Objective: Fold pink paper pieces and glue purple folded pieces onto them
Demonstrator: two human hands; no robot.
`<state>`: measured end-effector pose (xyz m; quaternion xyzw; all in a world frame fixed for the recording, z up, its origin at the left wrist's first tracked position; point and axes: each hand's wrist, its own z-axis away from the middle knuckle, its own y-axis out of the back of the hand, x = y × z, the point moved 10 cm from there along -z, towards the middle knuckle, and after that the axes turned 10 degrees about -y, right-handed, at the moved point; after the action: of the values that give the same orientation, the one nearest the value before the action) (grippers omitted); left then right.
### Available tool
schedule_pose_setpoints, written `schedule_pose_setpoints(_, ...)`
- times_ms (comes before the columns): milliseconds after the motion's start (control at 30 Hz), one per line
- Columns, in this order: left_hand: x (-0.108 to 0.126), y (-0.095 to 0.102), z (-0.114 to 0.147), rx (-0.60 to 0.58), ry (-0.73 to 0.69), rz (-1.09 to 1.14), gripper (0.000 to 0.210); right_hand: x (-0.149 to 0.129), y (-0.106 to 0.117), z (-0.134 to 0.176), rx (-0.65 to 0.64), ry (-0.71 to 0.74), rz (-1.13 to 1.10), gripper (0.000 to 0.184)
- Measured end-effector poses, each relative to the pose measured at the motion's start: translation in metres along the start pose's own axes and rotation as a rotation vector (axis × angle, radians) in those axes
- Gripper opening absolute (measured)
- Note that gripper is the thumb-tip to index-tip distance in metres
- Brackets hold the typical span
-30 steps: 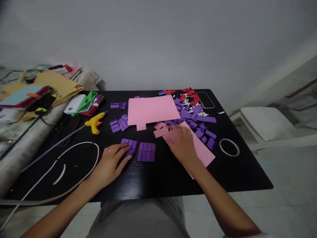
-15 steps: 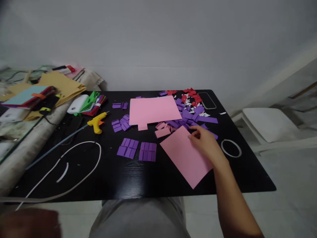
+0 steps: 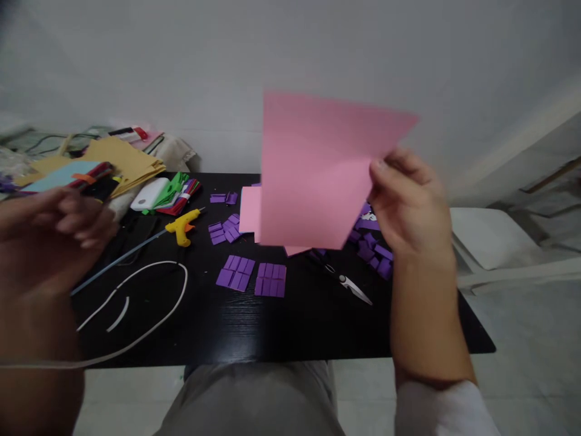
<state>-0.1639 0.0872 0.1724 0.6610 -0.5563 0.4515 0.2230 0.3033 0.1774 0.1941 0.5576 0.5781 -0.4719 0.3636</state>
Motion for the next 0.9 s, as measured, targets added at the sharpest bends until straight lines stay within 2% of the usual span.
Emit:
schedule_pose_setpoints(33,-0.009,-0.019,-0.011,-0.017,0.025,0.029,0.021,-0.009,-0.013,-0.006,-0.023,0.045,-0.048,0.014)
schedule_pose_setpoints(100,-0.015,-0.060,-0.026,-0.132,-0.021,-0.065,0.014,-0.019,-0.035,-0.013,-0.045,0.117,-0.110,0.009)
schedule_pose_setpoints(200,-0.027,-0.115,-0.029,-0.338,-0.047,-0.034,0.026,-0.005,-0.059,-0.017,-0.041,0.097,-0.142,0.010)
schedule_pose_setpoints(267,-0.036,-0.140,-0.022,-0.435,-0.034,0.058,0.041,0.011,-0.071,-0.014,-0.020,0.079,-0.071,0.011)
schedule_pose_setpoints(300,-0.037,-0.150,-0.017,-0.489,-0.059,0.093,0.055,0.018,-0.075,-0.012,-0.012,0.081,-0.034,0.012)
schedule_pose_setpoints(367,-0.032,-0.160,-0.009,-0.540,-0.166,0.071,0.062,0.028,-0.080,-0.009,0.003,0.076,0.011,0.015)
schedule_pose_setpoints(433,-0.028,-0.154,-0.008,-0.477,-0.264,-0.054,0.052,0.039,-0.086,-0.008,-0.036,0.040,0.055,0.017)
schedule_pose_setpoints(533,-0.020,-0.122,-0.020,-0.246,-0.338,-0.201,0.026,0.063,-0.108,-0.007,-0.278,-0.053,0.250,0.033)
schedule_pose_setpoints(600,-0.010,-0.095,-0.030,-0.087,-0.396,-0.163,0.018,0.090,-0.123,-0.003,-0.460,-0.085,0.525,0.049)
schedule_pose_setpoints(700,0.005,-0.061,-0.042,0.099,-0.497,-0.014,0.021,0.137,-0.140,0.002,-0.575,-0.019,1.050,0.068)
schedule_pose_setpoints(800,0.009,-0.044,-0.050,0.160,-0.486,0.071,0.023,0.187,-0.161,0.018,-0.747,-0.074,1.274,0.107)
schedule_pose_setpoints(833,0.009,-0.042,-0.052,0.170,-0.470,0.078,0.022,0.199,-0.168,0.025,-0.809,-0.101,1.297,0.114)
schedule_pose_setpoints(900,0.008,-0.038,-0.053,0.194,-0.446,0.070,0.022,0.214,-0.177,0.035,-0.864,-0.119,1.355,0.109)
